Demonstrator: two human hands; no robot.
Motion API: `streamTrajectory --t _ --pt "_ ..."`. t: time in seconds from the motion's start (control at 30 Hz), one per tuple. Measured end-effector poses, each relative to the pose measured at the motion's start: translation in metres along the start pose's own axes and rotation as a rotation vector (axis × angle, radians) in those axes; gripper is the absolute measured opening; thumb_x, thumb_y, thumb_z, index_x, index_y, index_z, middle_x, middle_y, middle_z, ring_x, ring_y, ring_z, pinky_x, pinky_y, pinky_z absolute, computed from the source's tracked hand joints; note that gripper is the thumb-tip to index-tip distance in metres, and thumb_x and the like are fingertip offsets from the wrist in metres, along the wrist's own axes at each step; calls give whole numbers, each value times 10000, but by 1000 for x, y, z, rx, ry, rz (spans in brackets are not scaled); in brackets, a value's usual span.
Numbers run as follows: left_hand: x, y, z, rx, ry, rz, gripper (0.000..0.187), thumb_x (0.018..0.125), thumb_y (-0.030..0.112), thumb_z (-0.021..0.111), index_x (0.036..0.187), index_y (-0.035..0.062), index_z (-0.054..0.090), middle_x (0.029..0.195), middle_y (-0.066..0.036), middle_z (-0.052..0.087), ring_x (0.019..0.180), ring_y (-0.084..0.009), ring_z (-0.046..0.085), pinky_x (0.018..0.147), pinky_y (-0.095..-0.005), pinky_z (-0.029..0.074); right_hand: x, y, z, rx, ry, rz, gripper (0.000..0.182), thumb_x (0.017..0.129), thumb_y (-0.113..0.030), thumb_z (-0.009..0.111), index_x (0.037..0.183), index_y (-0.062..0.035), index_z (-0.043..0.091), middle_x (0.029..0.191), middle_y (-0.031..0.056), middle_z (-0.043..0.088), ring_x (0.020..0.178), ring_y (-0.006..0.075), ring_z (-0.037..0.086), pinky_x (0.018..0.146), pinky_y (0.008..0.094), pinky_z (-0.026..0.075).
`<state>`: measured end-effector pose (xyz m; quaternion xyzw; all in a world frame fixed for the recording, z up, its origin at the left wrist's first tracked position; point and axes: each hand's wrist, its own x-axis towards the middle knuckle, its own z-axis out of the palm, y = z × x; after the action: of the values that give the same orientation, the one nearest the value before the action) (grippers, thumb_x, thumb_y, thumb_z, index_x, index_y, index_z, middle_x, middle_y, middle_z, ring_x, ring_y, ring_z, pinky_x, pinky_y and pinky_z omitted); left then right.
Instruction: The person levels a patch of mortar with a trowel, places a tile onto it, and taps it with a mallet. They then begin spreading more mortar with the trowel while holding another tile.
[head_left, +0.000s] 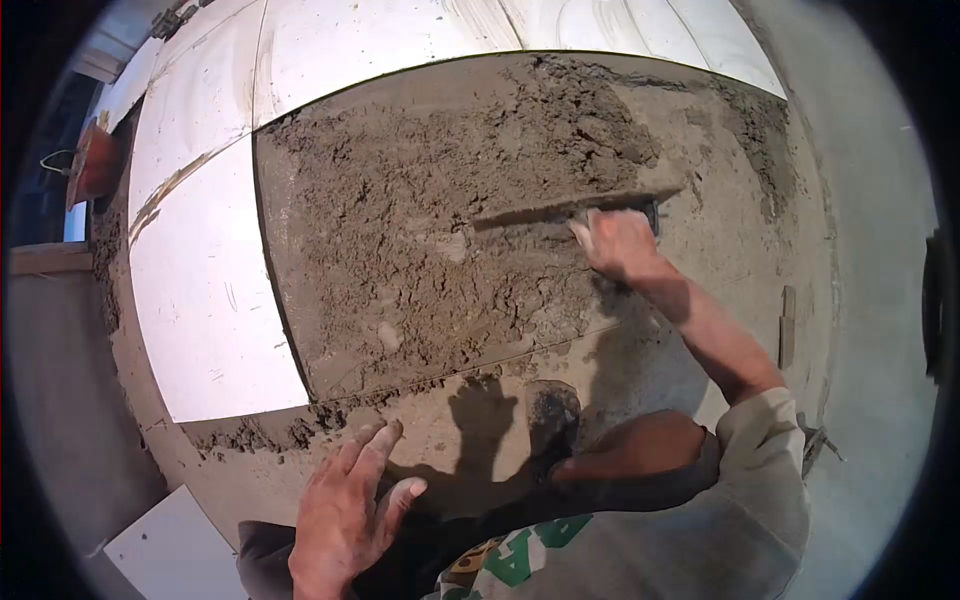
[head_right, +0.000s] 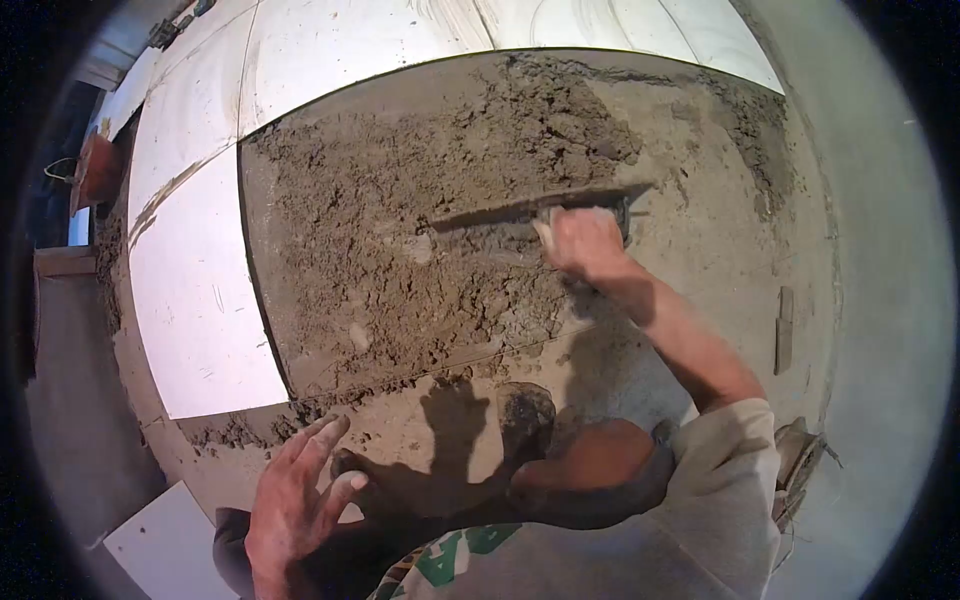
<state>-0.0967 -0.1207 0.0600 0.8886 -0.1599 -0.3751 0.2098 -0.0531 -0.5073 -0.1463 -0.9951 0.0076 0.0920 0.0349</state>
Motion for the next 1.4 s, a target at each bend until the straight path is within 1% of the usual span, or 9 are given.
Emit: streamTrajectory --t 0.4,0.47,0.73,0.87,0.93,1.0,1.1,1.33,1.4 --pt "-18 5 4 31 -17 16 563 831 293 690 1297 27 519 1275 -210 554 1157 -399 532 981 -436 430 -61 -13 -10 14 53 -99 350 875 -335 561 696 -42 630 621 171 625 581 352 634 545 446 507" --pt "-15 7 5 70 2 15 566 833 297 689 1302 31 516 1284 -205 549 1163 -399 528 982 -436 432 -72 -20 -3 56 -180 54 360 892 -336 558 706 -41 644 619 163 628 574 328 639 553 430 517" --pt "-13 9 13 135 13 91 561 857 329 669 1306 34 508 1252 -209 558 1089 -382 560 947 -436 440 -90 -8 2 28 41 -25 398 915 -362 548 722 -26 639 599 149 618 537 300 624 513 413 493" --pt "-14 10 14 122 25 97 551 863 329 663 1303 34 512 1250 -212 556 1083 -381 563 943 -435 443 -75 -3 -9 -119 306 -16 357 916 -358 552 712 -69 605 555 114 577 513 262 601 509 379 490" --pt "-12 12 15 125 9 105 551 865 328 660 1306 34 509 1252 -213 554 1084 -381 562 943 -434 443 -67 -20 -26 22 -2 206 346 916 -343 547 705 -75 606 564 105 582 541 256 611 529 369 500" --pt "-9 14 16 135 3 117 551 868 328 657 1308 34 505 1254 -213 551 1085 -380 561 944 -434 443 -81 -10 -3 209 -78 43 355 917 -328 540 717 -46 622 599 129 614 597 287 636 570 401 512" --pt "-8 12 18 126 -16 93 554 869 336 654 1310 37 503 1263 -209 547 1086 -384 559 945 -436 442 -83 -10 -7 27 -237 -98 359 902 -333 558 741 -26 653 622 173 628 648 327 652 638 429 527" --pt "-5 18 17 135 -26 93 576 857 354 662 1301 21 509 1267 -209 553 1121 -395 545 963 -436 436 -77 -27 -32 99 -95 148 420 912 -387 514 794 -16 672 676 181 650 682 335 665 653 434 530" --pt "-4 18 16 86 -29 71 597 845 373 669 1297 14 515 1272 -218 554 1157 -405 531 982 -439 428 -84 -35 -15 17 -461 103 443 922 -403 480 854 -9 671 725 196 663 722 347 672 695 434 533"
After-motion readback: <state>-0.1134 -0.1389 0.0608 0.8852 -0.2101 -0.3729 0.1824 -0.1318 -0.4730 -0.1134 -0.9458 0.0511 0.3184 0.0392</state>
